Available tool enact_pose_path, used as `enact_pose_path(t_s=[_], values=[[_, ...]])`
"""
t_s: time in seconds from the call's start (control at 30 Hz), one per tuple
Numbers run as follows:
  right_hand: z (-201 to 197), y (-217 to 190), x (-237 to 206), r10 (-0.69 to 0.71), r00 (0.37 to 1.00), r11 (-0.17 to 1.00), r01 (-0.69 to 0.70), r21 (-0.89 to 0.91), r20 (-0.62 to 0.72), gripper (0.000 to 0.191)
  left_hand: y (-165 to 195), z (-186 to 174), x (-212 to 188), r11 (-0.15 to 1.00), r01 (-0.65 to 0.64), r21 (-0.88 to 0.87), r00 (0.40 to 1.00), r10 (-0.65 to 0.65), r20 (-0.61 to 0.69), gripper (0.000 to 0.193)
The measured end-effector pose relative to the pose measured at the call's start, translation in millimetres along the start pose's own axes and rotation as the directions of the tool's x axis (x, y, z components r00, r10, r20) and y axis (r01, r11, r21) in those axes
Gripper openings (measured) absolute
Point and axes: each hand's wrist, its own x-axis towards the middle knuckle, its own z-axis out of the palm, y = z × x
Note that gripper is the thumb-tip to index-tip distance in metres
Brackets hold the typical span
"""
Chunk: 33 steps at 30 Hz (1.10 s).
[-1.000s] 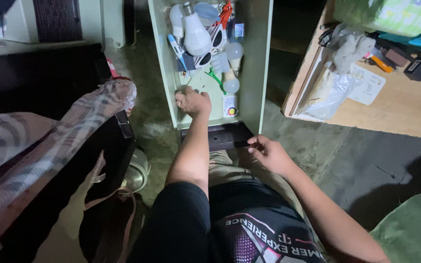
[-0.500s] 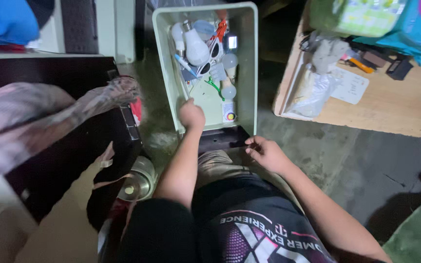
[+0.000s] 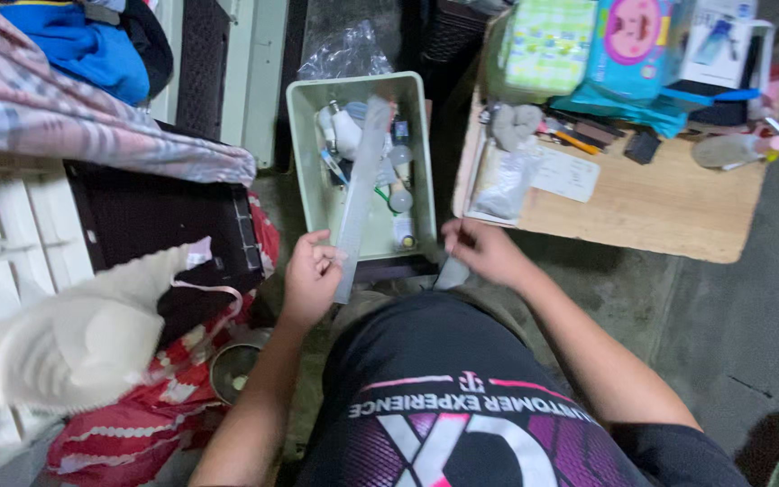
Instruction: The person sits on the floor and empties a green drawer, taking out items one at a time including a small box, a round cosmetic container, light bulbs, sunglasses, a green cable, and a plastic bag, and places them on a nearby wooden table.
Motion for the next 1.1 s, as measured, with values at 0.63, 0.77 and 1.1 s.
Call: enact_pose_path(t_s=[0.63, 0.77, 1.1], values=[[-148, -72, -78, -0.289, 0.790, 0.835, 0.485, 0.261, -0.541, 0.029, 126, 83, -38, 0.961, -0.160, 0.225, 0.932, 0.072, 0.355, 0.036], [-157, -63, -92, -0.297, 0.759, 0.806, 0.524, 0.274, -0.579, 0.022, 143, 100, -35, 0.926, -0.245, 0.287, 0.913, 0.121, 0.389, 0.036], [-220, 51, -131, 0.036, 0.730, 0.702, 0.468, 0.537, -0.683, 0.026, 157, 153, -15, 0.647, -0.565, 0.512, 0.824, 0.420, 0.380, 0.051]])
